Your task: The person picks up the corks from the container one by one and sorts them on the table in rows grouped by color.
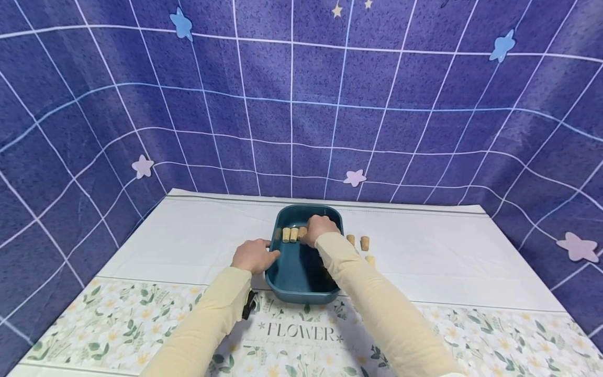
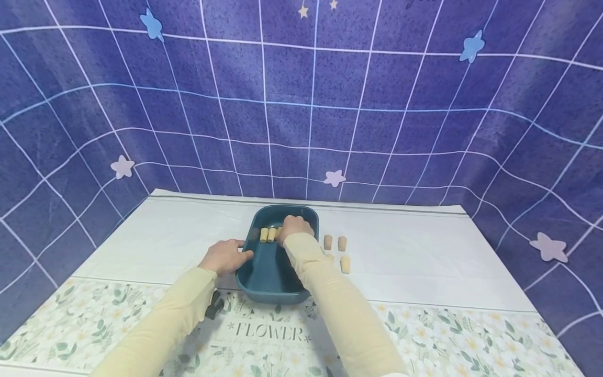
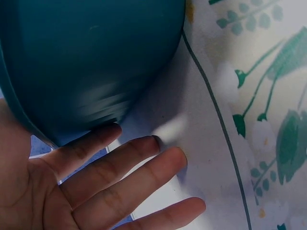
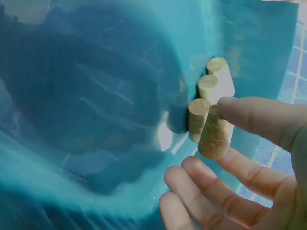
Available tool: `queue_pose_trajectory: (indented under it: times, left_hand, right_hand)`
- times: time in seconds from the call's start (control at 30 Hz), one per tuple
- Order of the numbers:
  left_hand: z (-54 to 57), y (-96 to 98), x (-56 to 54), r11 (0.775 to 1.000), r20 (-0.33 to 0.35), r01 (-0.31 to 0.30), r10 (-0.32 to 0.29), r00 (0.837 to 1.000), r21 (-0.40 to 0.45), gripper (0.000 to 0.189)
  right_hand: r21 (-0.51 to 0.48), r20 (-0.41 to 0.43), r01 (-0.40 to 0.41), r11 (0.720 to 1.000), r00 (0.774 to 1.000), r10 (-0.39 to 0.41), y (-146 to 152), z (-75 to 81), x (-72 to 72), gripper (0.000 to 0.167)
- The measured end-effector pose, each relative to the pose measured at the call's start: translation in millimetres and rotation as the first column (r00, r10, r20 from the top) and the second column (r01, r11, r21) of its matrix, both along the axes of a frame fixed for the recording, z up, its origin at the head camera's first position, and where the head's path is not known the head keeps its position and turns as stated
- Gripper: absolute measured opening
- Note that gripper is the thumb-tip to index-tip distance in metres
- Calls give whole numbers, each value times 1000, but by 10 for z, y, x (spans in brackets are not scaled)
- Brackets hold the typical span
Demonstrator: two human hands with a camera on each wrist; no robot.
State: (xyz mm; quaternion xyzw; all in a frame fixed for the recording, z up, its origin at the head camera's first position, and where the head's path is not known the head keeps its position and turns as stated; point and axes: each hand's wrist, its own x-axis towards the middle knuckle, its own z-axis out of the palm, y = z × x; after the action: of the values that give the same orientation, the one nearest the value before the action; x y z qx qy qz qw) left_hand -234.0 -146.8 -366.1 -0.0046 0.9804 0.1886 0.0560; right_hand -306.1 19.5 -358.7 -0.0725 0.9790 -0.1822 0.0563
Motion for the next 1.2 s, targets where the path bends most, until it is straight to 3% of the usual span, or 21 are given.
queue_pose_trajectory:
  times: [0.77,1.0,1.2]
  left_hand:
    - [2,8,4,1000,5,-16,16,1000,14,40]
    - [-1,5,-11,1000,14,-10,10,1000,10,42]
    - [-3,2,-7,1000,16,-9,8,1000,14,44]
  right_hand:
    - [-2,-103,-99,995,990,99,183,427,227,8]
    - [-20,-124,-119,993,986,115,232,497,281,24]
    - [-9,-129,-131,991,983,129,307,509,316,9]
